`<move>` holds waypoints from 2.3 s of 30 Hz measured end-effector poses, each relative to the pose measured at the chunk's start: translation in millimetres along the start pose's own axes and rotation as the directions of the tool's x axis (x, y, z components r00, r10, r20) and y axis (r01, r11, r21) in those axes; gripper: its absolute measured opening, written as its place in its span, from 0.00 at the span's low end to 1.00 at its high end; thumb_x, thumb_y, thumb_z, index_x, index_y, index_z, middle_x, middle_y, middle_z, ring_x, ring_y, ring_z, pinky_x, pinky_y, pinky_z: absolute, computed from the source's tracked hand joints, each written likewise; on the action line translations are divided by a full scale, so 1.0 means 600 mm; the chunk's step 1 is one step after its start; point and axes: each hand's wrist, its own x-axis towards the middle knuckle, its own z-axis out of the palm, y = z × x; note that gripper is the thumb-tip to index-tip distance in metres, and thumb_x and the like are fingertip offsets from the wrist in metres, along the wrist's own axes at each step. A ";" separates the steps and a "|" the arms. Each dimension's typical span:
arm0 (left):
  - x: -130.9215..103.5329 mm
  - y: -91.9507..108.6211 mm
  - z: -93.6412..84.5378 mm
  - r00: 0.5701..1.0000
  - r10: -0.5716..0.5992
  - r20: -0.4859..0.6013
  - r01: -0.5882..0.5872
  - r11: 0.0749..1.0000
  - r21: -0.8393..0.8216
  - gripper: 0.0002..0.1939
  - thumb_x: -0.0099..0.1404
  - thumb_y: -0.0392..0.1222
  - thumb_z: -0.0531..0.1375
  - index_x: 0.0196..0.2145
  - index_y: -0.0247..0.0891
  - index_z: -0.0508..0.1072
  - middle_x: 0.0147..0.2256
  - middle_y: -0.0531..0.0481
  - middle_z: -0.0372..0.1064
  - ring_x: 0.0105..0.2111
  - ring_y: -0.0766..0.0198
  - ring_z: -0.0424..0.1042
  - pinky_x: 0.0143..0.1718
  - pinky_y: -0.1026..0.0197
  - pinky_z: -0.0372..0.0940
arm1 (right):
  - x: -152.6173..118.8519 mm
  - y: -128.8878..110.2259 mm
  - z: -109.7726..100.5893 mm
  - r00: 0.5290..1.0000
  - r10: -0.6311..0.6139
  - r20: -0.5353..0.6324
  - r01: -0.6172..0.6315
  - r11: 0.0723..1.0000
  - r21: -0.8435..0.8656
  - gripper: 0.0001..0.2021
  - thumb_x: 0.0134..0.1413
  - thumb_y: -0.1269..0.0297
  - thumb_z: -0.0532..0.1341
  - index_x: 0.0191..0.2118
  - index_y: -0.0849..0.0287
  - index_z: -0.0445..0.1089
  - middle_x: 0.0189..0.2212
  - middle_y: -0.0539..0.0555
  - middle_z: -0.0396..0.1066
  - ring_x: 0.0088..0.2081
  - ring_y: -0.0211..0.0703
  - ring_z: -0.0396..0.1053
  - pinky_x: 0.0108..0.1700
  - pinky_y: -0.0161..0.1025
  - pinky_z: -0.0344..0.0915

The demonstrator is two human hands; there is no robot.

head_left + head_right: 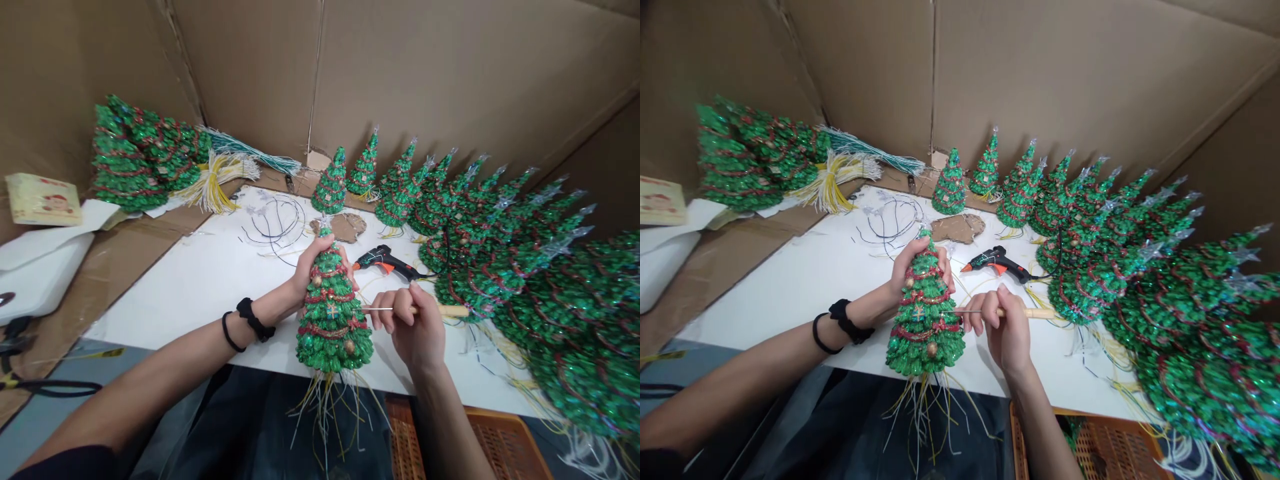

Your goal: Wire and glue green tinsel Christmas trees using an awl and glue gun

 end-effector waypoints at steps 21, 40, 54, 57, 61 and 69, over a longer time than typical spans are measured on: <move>0.004 -0.005 -0.009 0.995 -0.046 0.090 0.051 0.997 -0.052 0.24 0.61 0.59 0.53 0.22 0.35 0.71 0.19 0.46 0.70 0.19 0.58 0.73 0.20 0.59 0.65 | 0.004 -0.009 -0.008 0.988 0.137 0.069 -0.140 0.989 0.044 0.24 0.59 0.57 0.56 0.12 0.55 0.57 0.10 0.48 0.59 0.18 0.40 0.61 0.31 0.39 0.63; -0.004 -0.001 0.008 0.992 -0.082 -0.097 0.082 0.997 -0.009 0.27 0.62 0.59 0.53 0.19 0.34 0.72 0.18 0.45 0.70 0.19 0.60 0.71 0.21 0.61 0.66 | 0.009 -0.015 -0.014 0.976 0.172 0.135 -0.166 0.985 -0.049 0.26 0.61 0.56 0.53 0.13 0.55 0.52 0.10 0.47 0.59 0.17 0.39 0.62 0.34 0.41 0.65; -0.002 -0.006 -0.003 0.997 -0.075 0.009 0.076 0.997 -0.019 0.26 0.62 0.59 0.52 0.21 0.34 0.73 0.19 0.46 0.70 0.20 0.60 0.72 0.24 0.61 0.67 | -0.014 0.005 -0.007 0.988 0.125 0.088 -0.130 0.989 0.065 0.25 0.63 0.56 0.53 0.14 0.55 0.55 0.11 0.47 0.60 0.19 0.39 0.65 0.31 0.38 0.60; -0.003 -0.007 -0.002 0.997 -0.073 0.024 0.073 0.997 -0.017 0.26 0.62 0.59 0.52 0.21 0.34 0.73 0.19 0.45 0.70 0.21 0.59 0.73 0.24 0.61 0.67 | -0.010 0.007 -0.009 0.969 0.226 0.100 -0.238 0.962 0.137 0.25 0.62 0.57 0.54 0.14 0.55 0.56 0.09 0.46 0.59 0.18 0.38 0.64 0.28 0.36 0.59; -0.003 -0.007 -0.002 0.996 -0.072 0.051 0.072 0.997 -0.013 0.27 0.62 0.59 0.52 0.22 0.34 0.73 0.19 0.45 0.70 0.21 0.58 0.73 0.24 0.60 0.68 | -0.007 0.006 -0.011 0.958 0.273 0.087 -0.284 0.942 0.179 0.24 0.62 0.58 0.55 0.14 0.55 0.58 0.09 0.46 0.59 0.17 0.37 0.63 0.29 0.36 0.60; -0.003 -0.007 -0.001 0.998 -0.053 -0.032 0.051 0.997 -0.052 0.26 0.62 0.58 0.52 0.21 0.34 0.72 0.18 0.46 0.69 0.19 0.60 0.72 0.23 0.60 0.67 | -0.027 0.017 0.007 0.986 0.144 -0.087 -0.128 0.978 0.163 0.24 0.62 0.56 0.55 0.15 0.55 0.57 0.11 0.46 0.60 0.22 0.38 0.62 0.34 0.36 0.62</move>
